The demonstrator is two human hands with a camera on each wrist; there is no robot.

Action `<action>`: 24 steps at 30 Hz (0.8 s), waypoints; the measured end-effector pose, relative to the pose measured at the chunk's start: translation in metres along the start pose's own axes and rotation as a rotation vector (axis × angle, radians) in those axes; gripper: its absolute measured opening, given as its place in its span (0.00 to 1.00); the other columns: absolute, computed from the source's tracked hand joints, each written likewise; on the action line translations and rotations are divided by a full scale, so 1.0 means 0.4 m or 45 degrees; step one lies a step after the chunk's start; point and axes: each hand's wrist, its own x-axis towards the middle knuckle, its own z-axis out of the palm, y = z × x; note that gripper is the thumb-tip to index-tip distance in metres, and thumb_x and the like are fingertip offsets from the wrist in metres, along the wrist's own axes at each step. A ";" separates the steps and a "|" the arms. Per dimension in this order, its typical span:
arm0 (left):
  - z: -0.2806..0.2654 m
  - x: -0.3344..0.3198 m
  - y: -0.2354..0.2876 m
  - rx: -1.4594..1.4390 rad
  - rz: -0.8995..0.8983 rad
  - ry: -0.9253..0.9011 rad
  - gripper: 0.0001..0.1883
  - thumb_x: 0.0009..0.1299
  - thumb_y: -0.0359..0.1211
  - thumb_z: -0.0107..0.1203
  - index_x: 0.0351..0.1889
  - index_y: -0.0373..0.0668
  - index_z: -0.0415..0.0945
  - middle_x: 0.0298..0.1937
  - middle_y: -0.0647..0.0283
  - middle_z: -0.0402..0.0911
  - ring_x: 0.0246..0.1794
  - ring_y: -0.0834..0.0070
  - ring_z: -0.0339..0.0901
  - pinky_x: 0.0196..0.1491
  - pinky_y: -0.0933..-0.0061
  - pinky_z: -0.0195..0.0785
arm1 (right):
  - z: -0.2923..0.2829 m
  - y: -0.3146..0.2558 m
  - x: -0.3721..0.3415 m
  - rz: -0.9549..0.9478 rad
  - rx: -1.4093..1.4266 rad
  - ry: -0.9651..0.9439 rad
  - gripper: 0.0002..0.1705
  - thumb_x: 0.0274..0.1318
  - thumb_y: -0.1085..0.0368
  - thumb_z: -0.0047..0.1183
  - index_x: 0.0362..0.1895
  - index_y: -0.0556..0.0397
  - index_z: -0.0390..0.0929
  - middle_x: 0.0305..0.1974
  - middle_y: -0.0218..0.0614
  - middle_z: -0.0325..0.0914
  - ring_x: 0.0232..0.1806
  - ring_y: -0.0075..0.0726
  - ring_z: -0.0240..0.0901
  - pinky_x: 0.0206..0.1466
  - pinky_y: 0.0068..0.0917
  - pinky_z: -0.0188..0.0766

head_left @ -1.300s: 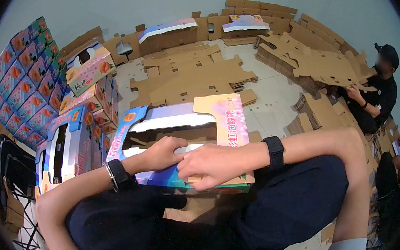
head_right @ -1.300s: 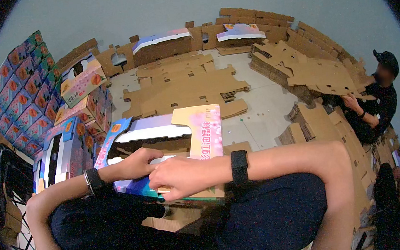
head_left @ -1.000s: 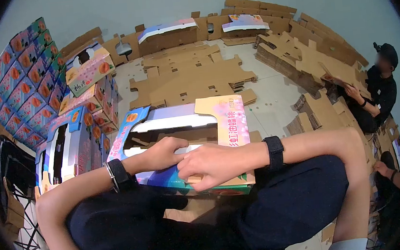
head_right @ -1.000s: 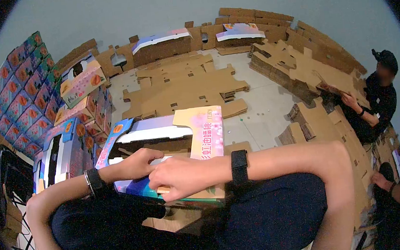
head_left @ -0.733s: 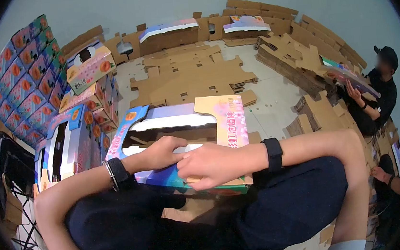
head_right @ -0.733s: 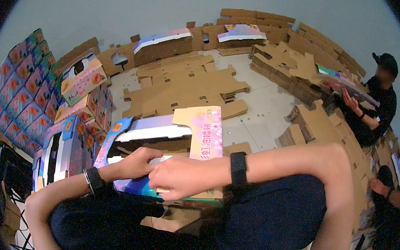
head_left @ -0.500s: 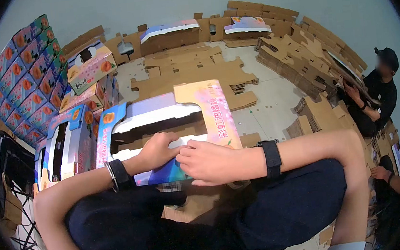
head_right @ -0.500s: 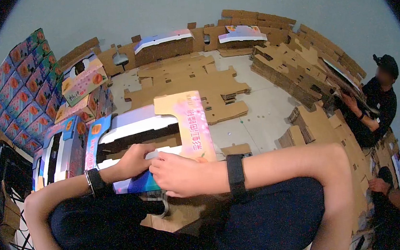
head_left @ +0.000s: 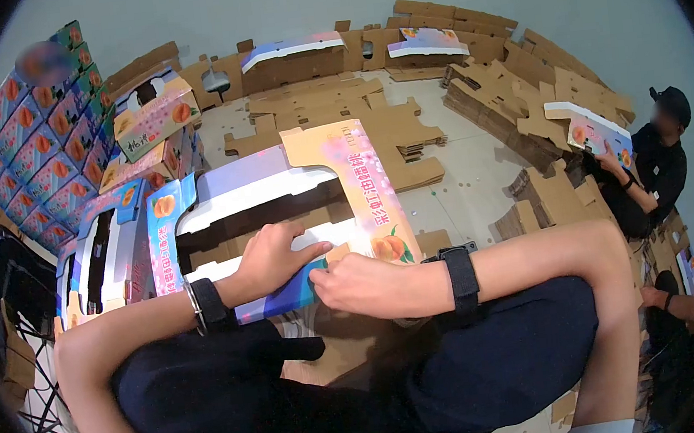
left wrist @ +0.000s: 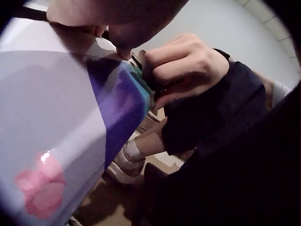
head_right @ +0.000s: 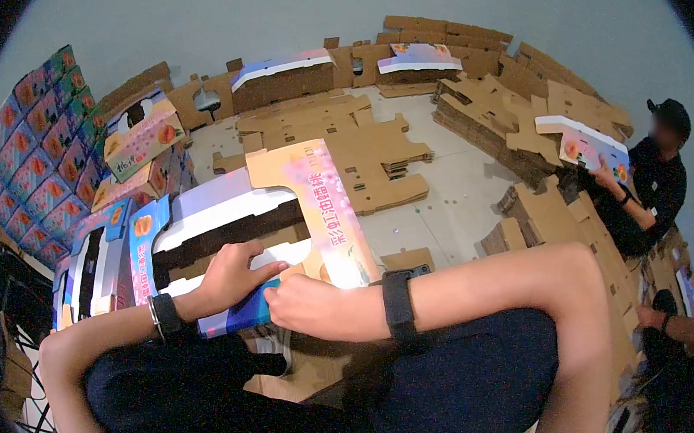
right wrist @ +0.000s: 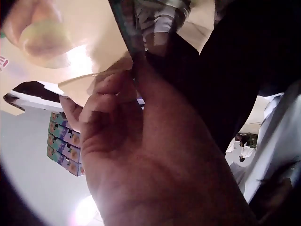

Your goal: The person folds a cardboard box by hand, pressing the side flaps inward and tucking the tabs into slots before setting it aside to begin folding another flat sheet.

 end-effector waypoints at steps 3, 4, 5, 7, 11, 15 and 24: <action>0.000 -0.002 -0.003 -0.007 -0.007 -0.021 0.27 0.59 0.51 0.61 0.32 0.30 0.79 0.29 0.42 0.79 0.33 0.49 0.78 0.38 0.58 0.71 | 0.004 0.001 0.001 0.030 0.083 0.054 0.07 0.41 0.70 0.52 0.25 0.63 0.74 0.29 0.42 0.70 0.27 0.37 0.76 0.28 0.28 0.73; 0.000 -0.002 -0.003 0.007 -0.001 -0.024 0.27 0.59 0.51 0.61 0.32 0.30 0.79 0.29 0.42 0.79 0.33 0.49 0.78 0.38 0.59 0.71 | 0.006 0.003 0.002 0.026 0.093 0.066 0.07 0.40 0.70 0.52 0.25 0.63 0.74 0.29 0.42 0.70 0.27 0.38 0.76 0.28 0.29 0.73; -0.002 -0.002 -0.004 0.008 0.000 -0.021 0.27 0.59 0.51 0.61 0.32 0.30 0.79 0.29 0.42 0.79 0.33 0.49 0.78 0.38 0.59 0.71 | 0.008 0.004 0.003 0.021 0.103 0.078 0.07 0.40 0.70 0.53 0.24 0.63 0.74 0.29 0.42 0.70 0.27 0.38 0.76 0.28 0.29 0.74; -0.007 -0.002 -0.002 0.008 0.001 -0.051 0.26 0.60 0.51 0.60 0.33 0.30 0.80 0.29 0.42 0.79 0.33 0.49 0.79 0.37 0.59 0.71 | 0.006 0.003 0.005 0.032 0.101 0.078 0.07 0.39 0.71 0.53 0.24 0.63 0.74 0.29 0.42 0.70 0.27 0.39 0.77 0.28 0.29 0.74; -0.007 -0.002 -0.001 0.025 0.005 -0.052 0.26 0.60 0.50 0.60 0.33 0.31 0.80 0.28 0.42 0.79 0.33 0.49 0.79 0.37 0.59 0.71 | -0.002 0.005 0.008 0.045 0.107 0.050 0.07 0.38 0.71 0.54 0.25 0.63 0.74 0.30 0.43 0.72 0.28 0.39 0.77 0.28 0.29 0.74; -0.010 -0.003 -0.001 0.030 0.022 -0.052 0.26 0.61 0.50 0.60 0.34 0.30 0.80 0.29 0.42 0.79 0.33 0.49 0.78 0.37 0.58 0.71 | -0.002 0.006 0.009 0.047 0.107 0.047 0.06 0.37 0.71 0.54 0.24 0.61 0.74 0.30 0.43 0.72 0.29 0.39 0.77 0.30 0.29 0.74; 0.001 -0.003 -0.019 -0.008 0.037 -0.014 0.20 0.62 0.44 0.58 0.37 0.32 0.79 0.31 0.42 0.79 0.36 0.48 0.77 0.40 0.58 0.70 | -0.018 0.007 0.000 0.108 -0.018 0.069 0.12 0.35 0.66 0.57 0.29 0.56 0.72 0.35 0.38 0.71 0.39 0.35 0.73 0.38 0.27 0.72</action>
